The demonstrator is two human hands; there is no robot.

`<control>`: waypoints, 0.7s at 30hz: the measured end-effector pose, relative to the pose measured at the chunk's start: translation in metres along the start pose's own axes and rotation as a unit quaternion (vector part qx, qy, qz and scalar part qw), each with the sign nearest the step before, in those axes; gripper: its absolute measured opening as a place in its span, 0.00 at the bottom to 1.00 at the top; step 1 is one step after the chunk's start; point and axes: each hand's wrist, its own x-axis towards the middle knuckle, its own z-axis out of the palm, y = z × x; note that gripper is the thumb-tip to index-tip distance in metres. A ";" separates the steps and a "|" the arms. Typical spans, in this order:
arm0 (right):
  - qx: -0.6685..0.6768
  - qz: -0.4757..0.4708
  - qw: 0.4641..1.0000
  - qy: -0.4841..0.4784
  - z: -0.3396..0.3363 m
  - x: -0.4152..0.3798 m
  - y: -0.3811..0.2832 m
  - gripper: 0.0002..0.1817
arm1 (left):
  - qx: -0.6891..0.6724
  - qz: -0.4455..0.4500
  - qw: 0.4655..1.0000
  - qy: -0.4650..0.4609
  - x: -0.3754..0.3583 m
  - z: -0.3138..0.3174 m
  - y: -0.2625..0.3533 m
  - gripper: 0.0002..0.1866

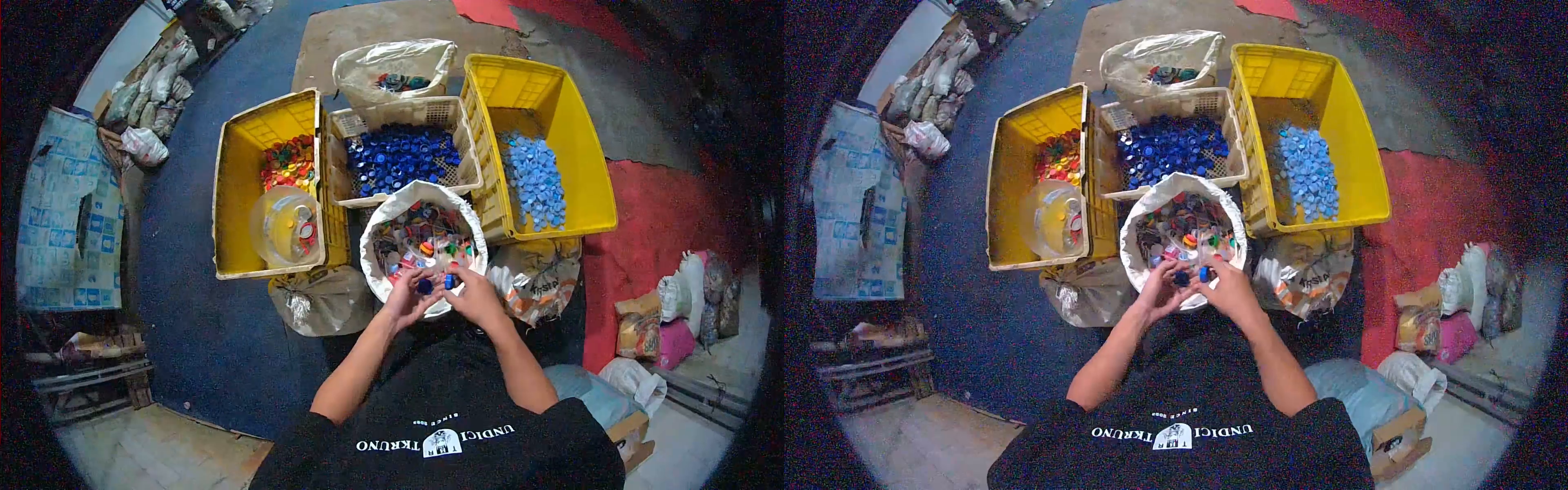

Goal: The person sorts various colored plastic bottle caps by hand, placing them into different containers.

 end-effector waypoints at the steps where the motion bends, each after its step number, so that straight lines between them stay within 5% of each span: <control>1: -0.026 -0.043 0.998 0.031 0.012 -0.002 0.017 0.29 | 0.032 0.008 0.999 0.016 0.003 -0.002 -0.006 0.19; 6: -0.003 -0.078 0.996 -0.037 -0.006 0.001 -0.023 0.28 | 0.042 -0.001 0.999 -0.012 0.004 0.000 -0.003 0.18; 9: 0.014 -0.069 0.997 -0.024 -0.012 0.031 -0.011 0.22 | -0.059 0.066 0.996 0.004 0.002 -0.006 0.000 0.16; 12: -0.108 -0.037 0.993 -0.043 -0.009 0.061 -0.007 0.20 | -0.133 0.074 0.988 -0.005 -0.015 -0.017 0.011 0.12; 16: -0.209 -0.091 0.961 -0.159 0.044 0.116 0.015 0.22 | -0.107 0.125 0.986 0.005 -0.036 -0.034 0.017 0.12; 18: -0.216 -0.008 0.952 -0.218 0.068 0.134 -0.001 0.30 | -0.108 0.135 0.985 0.027 -0.044 -0.039 0.021 0.11; 21: -0.235 0.006 0.952 -0.195 0.120 0.145 0.030 0.32 | -0.059 0.167 0.981 0.075 -0.052 -0.050 0.026 0.11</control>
